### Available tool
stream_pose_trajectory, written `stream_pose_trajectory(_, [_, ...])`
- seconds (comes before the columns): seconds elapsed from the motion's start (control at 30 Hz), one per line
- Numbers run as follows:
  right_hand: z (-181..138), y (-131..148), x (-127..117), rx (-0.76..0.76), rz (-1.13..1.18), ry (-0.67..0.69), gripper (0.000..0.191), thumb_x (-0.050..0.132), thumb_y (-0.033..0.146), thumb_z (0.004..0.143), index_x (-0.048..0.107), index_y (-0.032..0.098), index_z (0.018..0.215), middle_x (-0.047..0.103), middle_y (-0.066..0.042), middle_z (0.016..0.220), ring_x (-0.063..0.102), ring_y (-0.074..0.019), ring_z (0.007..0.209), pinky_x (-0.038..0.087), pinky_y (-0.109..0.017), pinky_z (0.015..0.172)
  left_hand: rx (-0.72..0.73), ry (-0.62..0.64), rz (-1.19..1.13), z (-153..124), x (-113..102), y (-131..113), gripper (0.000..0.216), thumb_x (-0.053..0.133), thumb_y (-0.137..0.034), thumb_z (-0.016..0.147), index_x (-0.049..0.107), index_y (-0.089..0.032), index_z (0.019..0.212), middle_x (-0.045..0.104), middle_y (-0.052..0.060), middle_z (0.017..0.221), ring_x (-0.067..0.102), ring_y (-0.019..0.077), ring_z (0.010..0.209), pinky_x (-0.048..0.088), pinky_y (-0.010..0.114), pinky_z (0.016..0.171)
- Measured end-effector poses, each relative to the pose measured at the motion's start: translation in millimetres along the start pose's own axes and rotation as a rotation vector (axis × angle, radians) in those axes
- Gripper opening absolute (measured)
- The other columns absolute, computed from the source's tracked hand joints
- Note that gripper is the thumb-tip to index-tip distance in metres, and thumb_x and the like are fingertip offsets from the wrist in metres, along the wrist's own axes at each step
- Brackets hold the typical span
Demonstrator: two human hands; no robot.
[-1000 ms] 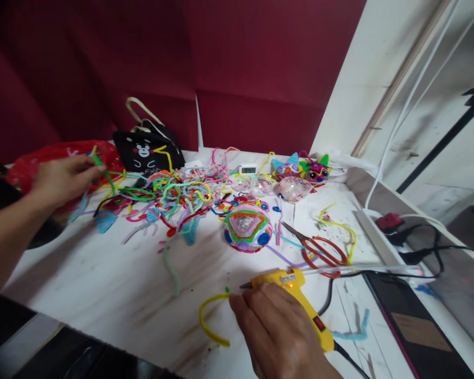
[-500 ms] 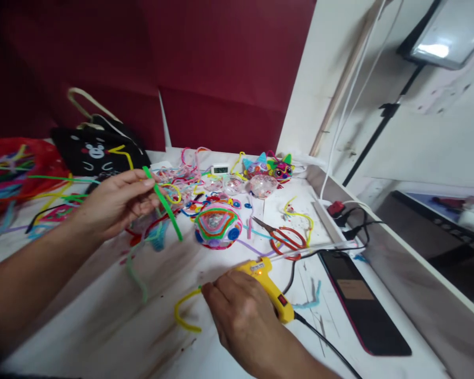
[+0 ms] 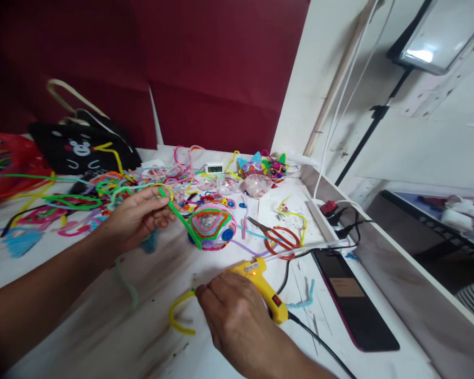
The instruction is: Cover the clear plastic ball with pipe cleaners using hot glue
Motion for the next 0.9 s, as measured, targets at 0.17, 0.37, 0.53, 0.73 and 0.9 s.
stream_pose_trajectory(0.17, [0, -4, -9, 0.009, 0.064, -0.082, 0.015, 0.052, 0.008, 0.093, 0.062, 0.013, 0.103, 0.063, -0.006, 0.076, 0.054, -0.0176, 0.071, 0.043, -0.030, 0.063, -0.061, 0.056, 0.058, -4, -7, 13, 0.025, 0.073, -0.020, 0.073, 0.049, -0.018, 0.079, 0.056, -0.006, 0.052, 0.054, 0.0074, 0.041, 0.041, 0.013, 0.038])
stream_pose_trajectory(0.37, [0, -6, -13, -0.011, 0.079, -0.130, 0.018, 0.052, 0.006, 0.093, 0.060, 0.013, 0.107, 0.068, -0.008, 0.085, 0.061, -0.0181, 0.080, 0.048, -0.031, 0.070, -0.100, 0.057, 0.005, -10, -2, 24, 0.019, 0.070, -0.016, 0.077, 0.051, -0.016, 0.081, 0.069, 0.001, 0.066, 0.068, 0.0131, 0.056, 0.050, 0.015, 0.044])
stream_pose_trajectory(0.53, [1, -4, -12, -0.019, 0.060, -0.132, 0.016, 0.052, 0.006, 0.093, 0.060, 0.013, 0.105, 0.068, -0.008, 0.082, 0.060, -0.0177, 0.076, 0.048, -0.030, 0.067, -0.078, -0.014, -0.193, -13, 4, 30, 0.014, 0.064, -0.007, 0.081, 0.053, -0.016, 0.082, 0.072, 0.003, 0.075, 0.074, 0.0157, 0.073, 0.059, 0.018, 0.057])
stream_pose_trajectory(0.73, [1, -4, -11, -0.015, 0.037, -0.123, 0.015, 0.050, 0.008, 0.094, 0.060, 0.014, 0.103, 0.067, -0.007, 0.081, 0.059, -0.0177, 0.074, 0.046, -0.030, 0.066, -0.068, -0.102, -0.295, -12, -1, 46, 0.017, 0.069, -0.005, 0.076, 0.056, -0.016, 0.082, 0.071, 0.001, 0.076, 0.073, 0.0140, 0.076, 0.058, 0.015, 0.058])
stream_pose_trajectory(0.9, [0, -6, -8, 0.003, 0.025, -0.096, 0.014, 0.048, 0.009, 0.094, 0.059, 0.015, 0.100, 0.066, -0.006, 0.079, 0.058, -0.0175, 0.072, 0.045, -0.030, 0.065, -0.062, -0.086, -0.236, -11, -3, 51, 0.028, 0.081, -0.016, 0.065, 0.057, -0.016, 0.079, 0.063, -0.004, 0.062, 0.061, 0.0066, 0.053, 0.038, 0.008, 0.037])
Point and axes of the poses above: each hand's wrist, its own z-axis towards the middle knuckle, its own x-axis out of the palm, y = z × x, the point moved 10 cm from there along z, towards the middle knuckle
